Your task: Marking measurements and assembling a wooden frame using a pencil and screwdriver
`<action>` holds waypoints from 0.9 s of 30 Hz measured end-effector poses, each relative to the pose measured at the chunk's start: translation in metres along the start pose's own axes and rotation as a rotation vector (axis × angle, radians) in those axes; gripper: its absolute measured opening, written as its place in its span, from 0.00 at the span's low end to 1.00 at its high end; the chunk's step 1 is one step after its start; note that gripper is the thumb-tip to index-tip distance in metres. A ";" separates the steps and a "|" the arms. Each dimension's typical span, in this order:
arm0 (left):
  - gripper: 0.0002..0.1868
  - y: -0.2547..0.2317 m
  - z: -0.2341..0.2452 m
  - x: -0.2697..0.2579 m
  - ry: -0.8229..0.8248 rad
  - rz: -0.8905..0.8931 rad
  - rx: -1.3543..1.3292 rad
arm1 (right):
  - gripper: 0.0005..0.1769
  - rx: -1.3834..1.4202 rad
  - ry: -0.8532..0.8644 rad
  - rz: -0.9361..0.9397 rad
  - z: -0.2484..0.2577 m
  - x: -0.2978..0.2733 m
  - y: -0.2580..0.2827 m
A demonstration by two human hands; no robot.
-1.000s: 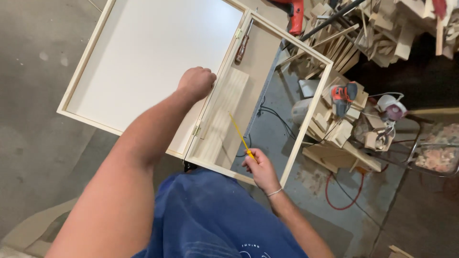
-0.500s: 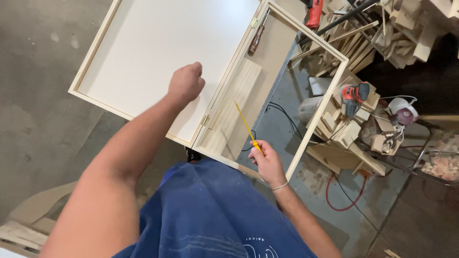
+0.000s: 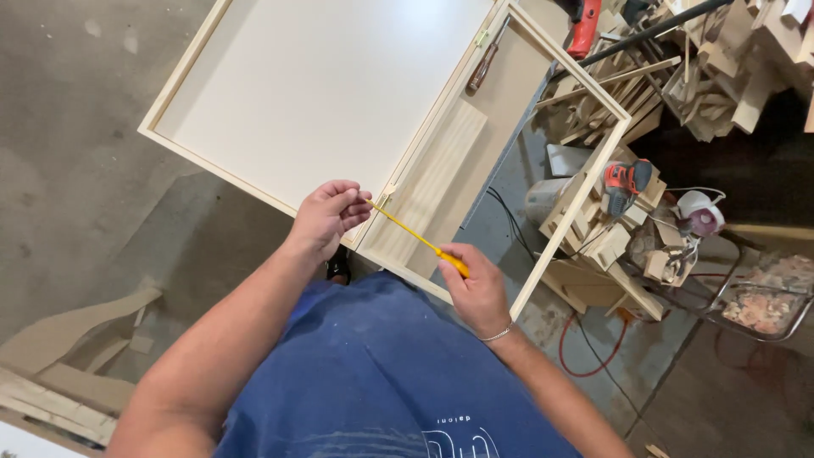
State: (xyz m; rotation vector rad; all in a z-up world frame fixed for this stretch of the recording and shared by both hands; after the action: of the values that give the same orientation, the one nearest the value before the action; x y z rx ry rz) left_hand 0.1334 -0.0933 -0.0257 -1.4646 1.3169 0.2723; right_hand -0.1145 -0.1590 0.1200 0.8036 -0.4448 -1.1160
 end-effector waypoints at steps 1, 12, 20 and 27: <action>0.08 0.001 0.002 -0.002 -0.001 0.000 -0.006 | 0.12 -0.004 0.003 0.004 -0.001 0.002 0.003; 0.07 0.018 0.010 -0.006 0.137 0.036 -0.071 | 0.10 0.025 -0.068 0.139 0.002 -0.002 0.013; 0.06 0.019 0.003 -0.012 0.173 0.034 -0.026 | 0.11 0.073 -0.040 0.148 0.009 -0.008 0.016; 0.06 0.019 -0.002 -0.016 0.168 0.023 0.020 | 0.10 0.013 -0.066 0.230 0.015 -0.012 0.013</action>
State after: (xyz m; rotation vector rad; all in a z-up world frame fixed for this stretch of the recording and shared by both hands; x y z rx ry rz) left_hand 0.1113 -0.0818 -0.0236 -1.4823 1.4675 0.1527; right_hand -0.1214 -0.1509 0.1401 0.7087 -0.5852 -0.9283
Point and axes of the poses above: each hand's wrist, its own x-axis towards the middle knuckle, its own z-axis out of the back of the hand, y = z × x, the point moved 4 cm from there along x, towards the middle knuckle, and after that the axes turned 10 degrees about -y, right-handed, at the moved point
